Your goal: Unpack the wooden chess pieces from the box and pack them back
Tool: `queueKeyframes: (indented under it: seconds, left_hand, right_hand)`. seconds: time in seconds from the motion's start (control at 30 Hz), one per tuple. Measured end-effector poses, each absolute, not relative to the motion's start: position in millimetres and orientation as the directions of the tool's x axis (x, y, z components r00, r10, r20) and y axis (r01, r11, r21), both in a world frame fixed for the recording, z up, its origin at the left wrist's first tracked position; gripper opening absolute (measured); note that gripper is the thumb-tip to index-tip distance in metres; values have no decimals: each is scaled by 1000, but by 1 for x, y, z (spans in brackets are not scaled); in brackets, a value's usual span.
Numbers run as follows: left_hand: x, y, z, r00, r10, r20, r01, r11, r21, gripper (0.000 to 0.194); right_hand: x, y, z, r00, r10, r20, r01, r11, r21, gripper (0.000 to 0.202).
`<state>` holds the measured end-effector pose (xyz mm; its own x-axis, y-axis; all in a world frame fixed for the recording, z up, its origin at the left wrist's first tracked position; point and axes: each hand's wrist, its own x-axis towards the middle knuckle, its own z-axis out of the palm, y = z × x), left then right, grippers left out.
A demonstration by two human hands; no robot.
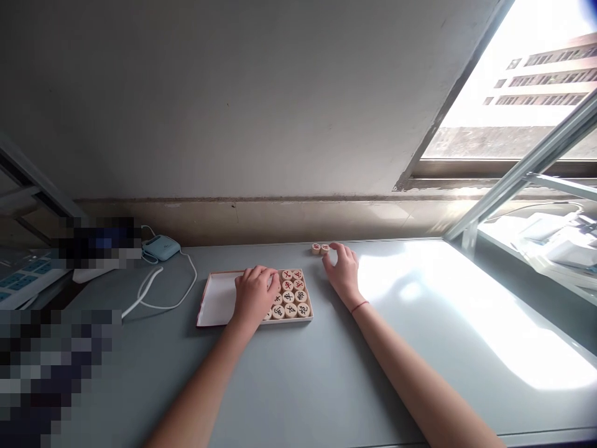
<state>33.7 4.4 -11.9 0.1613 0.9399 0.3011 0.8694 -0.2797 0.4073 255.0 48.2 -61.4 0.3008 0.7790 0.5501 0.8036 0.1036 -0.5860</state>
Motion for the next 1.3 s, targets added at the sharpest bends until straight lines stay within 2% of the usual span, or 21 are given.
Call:
queueKeyframes:
  seconds: [0.1,0.2,0.43,0.67,0.8,0.9,1.0,1.1,1.2,1.3]
  left_hand:
    - [45,7,-11,176,958,224,934,-235,270,45]
    - [57,8,-13,178,963,204,950,-222,220,48]
    - [60,6,-19,110,962,251,937,-185,297,38]
    - [64,9,-14,70,980,186,900,-143,413,27]
    - [62,5,-9,21,973,230,869,-131,478,19]
    - [57,-1,-2,-6,953,302,798,-178,576,16]
    - [53,-7,5,7,967,254,624,-202,754,18]
    - [51,-9,8,45,980,193,450,-193,872,22]
    - [51,-9,8,78,981,175,383,-191,904,25]
    - [49,-7,5,64,979,191,389,-201,899,24]
  right_hand:
    - [237,21,-58,164,796,583,734,296,-611,15]
    - [218,4,-53,96,848,522,671,332,-663,13]
    - [200,13,-47,247,920,304,454,167,-875,19]
    - [199,13,-49,248,929,276,421,153,-894,18]
    - [201,9,-50,251,897,365,494,206,-845,15]
    - [198,4,-47,144,847,511,542,364,-757,21]
    - [194,-3,-41,-5,786,618,539,523,-660,25]
    - [192,-8,-36,-53,738,673,554,582,-595,23]
    - [194,-9,-32,-79,697,712,576,615,-538,25]
    - [203,-4,-30,-86,683,725,609,612,-505,19]
